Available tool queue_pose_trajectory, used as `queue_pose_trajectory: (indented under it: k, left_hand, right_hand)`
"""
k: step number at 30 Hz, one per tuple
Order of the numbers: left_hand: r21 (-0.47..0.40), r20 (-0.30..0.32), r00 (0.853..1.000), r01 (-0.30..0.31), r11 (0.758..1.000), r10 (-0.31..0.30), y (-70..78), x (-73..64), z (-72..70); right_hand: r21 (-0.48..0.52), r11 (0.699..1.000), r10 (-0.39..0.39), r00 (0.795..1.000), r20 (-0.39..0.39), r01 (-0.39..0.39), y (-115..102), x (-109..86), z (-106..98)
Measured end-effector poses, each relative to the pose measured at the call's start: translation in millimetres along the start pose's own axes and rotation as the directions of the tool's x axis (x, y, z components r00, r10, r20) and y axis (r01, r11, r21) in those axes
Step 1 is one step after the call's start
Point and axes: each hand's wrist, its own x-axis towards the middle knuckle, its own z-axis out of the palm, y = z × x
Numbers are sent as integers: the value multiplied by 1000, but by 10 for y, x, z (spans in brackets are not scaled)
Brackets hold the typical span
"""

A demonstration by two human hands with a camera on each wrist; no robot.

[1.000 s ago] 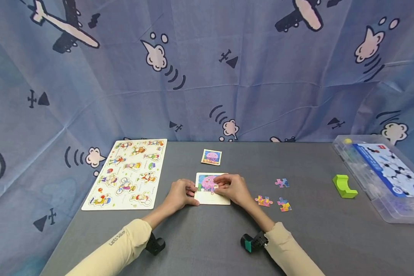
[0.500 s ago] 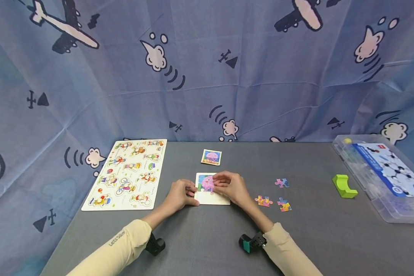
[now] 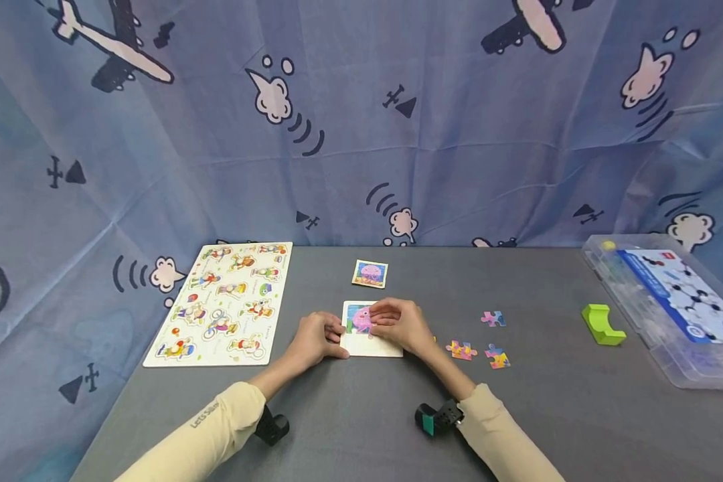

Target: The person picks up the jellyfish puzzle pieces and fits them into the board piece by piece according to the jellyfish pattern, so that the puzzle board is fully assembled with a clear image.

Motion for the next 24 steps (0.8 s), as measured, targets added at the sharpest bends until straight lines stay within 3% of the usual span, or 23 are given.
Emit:
queue_pose_trajectory:
  k: [6,16,24]
  left_hand:
    - [5,4,1000,-13,1000,13,18,-5,1]
    - [57,17,1000,-13,998,12,7,-15,-10]
    - [73,11,999,-31,997,31,46,-25,3]
  right_hand:
    - [171,985,-17,1000,3,16,45,-10,-135]
    - [160,987,20,1000,0,-20,123,-104,-494]
    - [136,991,8,999,-33,-4,136,-204,-804]
